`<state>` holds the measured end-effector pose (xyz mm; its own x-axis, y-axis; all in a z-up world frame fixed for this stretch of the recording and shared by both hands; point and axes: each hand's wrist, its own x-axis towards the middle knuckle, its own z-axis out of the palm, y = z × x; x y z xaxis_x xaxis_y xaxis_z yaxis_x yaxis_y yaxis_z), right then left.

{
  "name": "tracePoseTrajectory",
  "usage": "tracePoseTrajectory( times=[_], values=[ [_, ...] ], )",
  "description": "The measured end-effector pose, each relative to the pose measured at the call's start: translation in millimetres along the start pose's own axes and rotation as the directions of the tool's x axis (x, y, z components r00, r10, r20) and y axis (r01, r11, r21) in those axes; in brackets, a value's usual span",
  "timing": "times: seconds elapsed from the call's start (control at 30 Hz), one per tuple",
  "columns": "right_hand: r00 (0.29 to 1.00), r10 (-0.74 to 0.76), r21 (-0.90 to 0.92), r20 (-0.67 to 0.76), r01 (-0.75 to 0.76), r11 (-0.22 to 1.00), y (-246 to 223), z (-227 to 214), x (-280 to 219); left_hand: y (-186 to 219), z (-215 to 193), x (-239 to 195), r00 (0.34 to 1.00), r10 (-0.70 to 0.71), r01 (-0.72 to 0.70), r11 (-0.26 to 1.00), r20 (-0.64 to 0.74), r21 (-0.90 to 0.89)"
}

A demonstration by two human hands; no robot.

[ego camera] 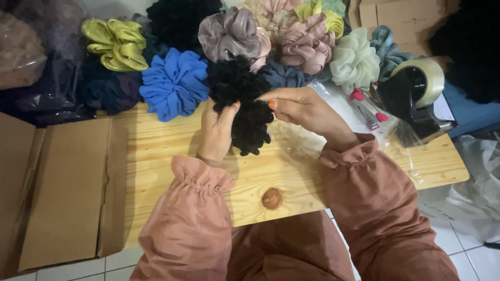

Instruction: Assembling fabric scrunchies using a small tool and packing them into a cardboard box

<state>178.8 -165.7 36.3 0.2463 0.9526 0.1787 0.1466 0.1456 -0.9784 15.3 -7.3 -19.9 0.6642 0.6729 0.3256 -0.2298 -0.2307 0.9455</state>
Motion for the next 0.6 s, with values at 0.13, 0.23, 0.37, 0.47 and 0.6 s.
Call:
tracePoseTrajectory(
  times=[0.13, 0.23, 0.37, 0.47, 0.6],
  values=[
    [0.999, -0.051, 0.070, -0.005, 0.051, 0.996, -11, -3, -5, 7, 3, -1, 0.998, 0.056, -0.056, 0.998, 0.019, -0.012],
    [0.998, -0.064, 0.060, -0.031, 0.065, 0.996, -19, 0, -5, 14, 3, 0, 0.997, 0.063, -0.061, 0.998, 0.047, -0.033],
    [0.998, -0.065, 0.008, 0.002, 0.065, 0.998, -11, -1, -2, 11, 4, 0, 0.994, 0.068, -0.058, 0.991, 0.088, -0.118],
    [0.998, -0.059, -0.007, 0.026, 0.059, 0.998, -16, 0, -2, 12, 1, -3, 0.994, 0.009, 0.017, 0.971, 0.108, -0.239],
    [0.995, -0.086, 0.010, 0.051, 0.086, 0.996, -17, 0, -3, 4, 6, -1, 0.999, 0.044, -0.044, 0.999, 0.024, -0.021]
  ],
)
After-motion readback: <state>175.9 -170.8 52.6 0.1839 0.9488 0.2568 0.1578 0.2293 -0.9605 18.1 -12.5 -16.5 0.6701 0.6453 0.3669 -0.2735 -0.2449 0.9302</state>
